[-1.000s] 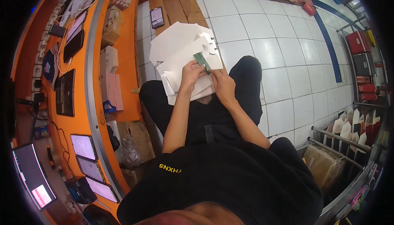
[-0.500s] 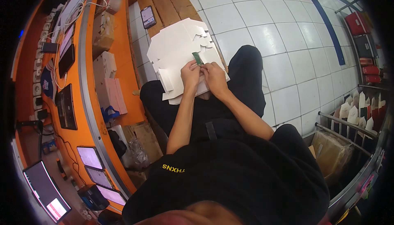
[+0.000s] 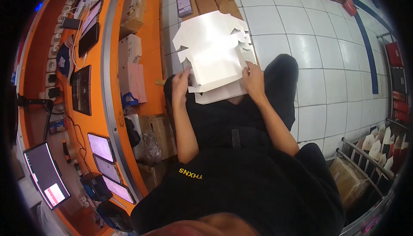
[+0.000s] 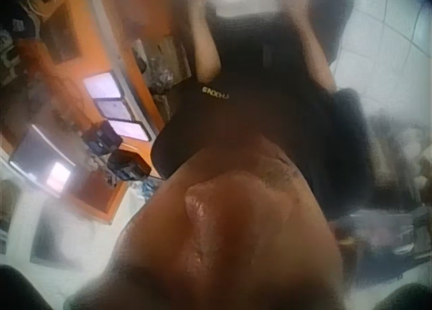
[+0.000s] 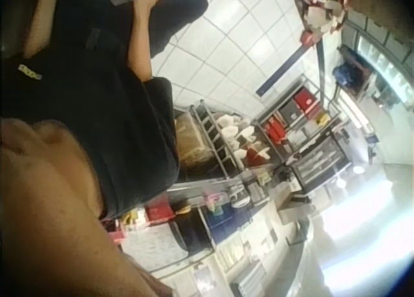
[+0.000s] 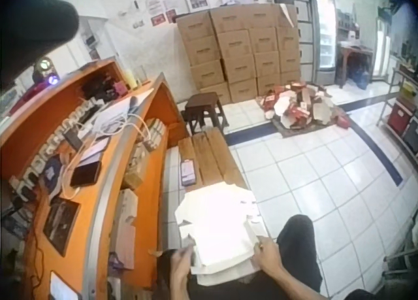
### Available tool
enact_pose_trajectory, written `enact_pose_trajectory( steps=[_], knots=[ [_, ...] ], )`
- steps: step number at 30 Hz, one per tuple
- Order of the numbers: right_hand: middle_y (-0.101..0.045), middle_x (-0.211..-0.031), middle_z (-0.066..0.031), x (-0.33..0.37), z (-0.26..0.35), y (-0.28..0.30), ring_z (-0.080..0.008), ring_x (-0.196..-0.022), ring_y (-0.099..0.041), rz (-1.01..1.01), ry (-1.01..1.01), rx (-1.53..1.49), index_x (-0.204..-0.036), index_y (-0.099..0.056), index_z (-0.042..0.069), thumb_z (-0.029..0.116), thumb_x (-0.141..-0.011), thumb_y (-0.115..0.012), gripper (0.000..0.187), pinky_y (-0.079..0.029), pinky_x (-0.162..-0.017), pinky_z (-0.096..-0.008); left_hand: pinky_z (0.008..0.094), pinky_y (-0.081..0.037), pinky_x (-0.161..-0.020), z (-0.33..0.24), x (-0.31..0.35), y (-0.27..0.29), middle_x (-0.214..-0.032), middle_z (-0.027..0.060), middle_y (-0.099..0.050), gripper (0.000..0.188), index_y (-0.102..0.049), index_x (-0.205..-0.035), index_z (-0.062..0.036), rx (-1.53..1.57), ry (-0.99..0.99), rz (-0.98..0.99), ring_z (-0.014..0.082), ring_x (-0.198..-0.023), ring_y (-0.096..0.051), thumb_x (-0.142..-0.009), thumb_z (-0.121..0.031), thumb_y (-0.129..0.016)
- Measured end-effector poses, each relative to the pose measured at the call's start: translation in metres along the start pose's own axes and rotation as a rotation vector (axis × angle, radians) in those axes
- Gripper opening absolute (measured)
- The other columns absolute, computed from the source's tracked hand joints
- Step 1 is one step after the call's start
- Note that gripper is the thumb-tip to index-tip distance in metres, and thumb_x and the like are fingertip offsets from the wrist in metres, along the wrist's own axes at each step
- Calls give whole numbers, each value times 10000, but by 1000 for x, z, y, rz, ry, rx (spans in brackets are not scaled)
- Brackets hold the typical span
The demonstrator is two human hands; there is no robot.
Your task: The person assembles a white cardboard food box by folding the side flaps and tucking them into place by hand while seated at a desk.
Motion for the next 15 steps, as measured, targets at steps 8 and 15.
enact_pose_trajectory(
  steps=[8, 15],
  knots=[
    [-679, -1064, -278, 11, 22, 18, -429, -939, -682, 8, 126, 42, -1283, -649, -28, 80, -972, -571, 339, -532, -842, -477, 300, -537, -835, -1, 1, -39, -1071, 91, -689, 473, -658, -1194, 43, 371, 66, 492, 173, -951, -666, -940, -349, -735],
    [-633, -1189, -129, 32, 75, 31, -350, -1168, -580, -111, 516, 205, -1306, -642, 70, 119, -905, -709, 409, -446, -995, -453, 294, -535, -731, -1, -9, -57, -980, 84, -693, 368, -673, -1122, 45, 514, -14, 370, 144, -867, -663, -929, -255, -767]
  ],
)
Point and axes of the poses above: each hand's wrist, its own x-axis away from the middle knuckle, its own y-axis out of the back of the hand, z = x × y, the point moved 4 cm from there along -x, towards the middle knuckle
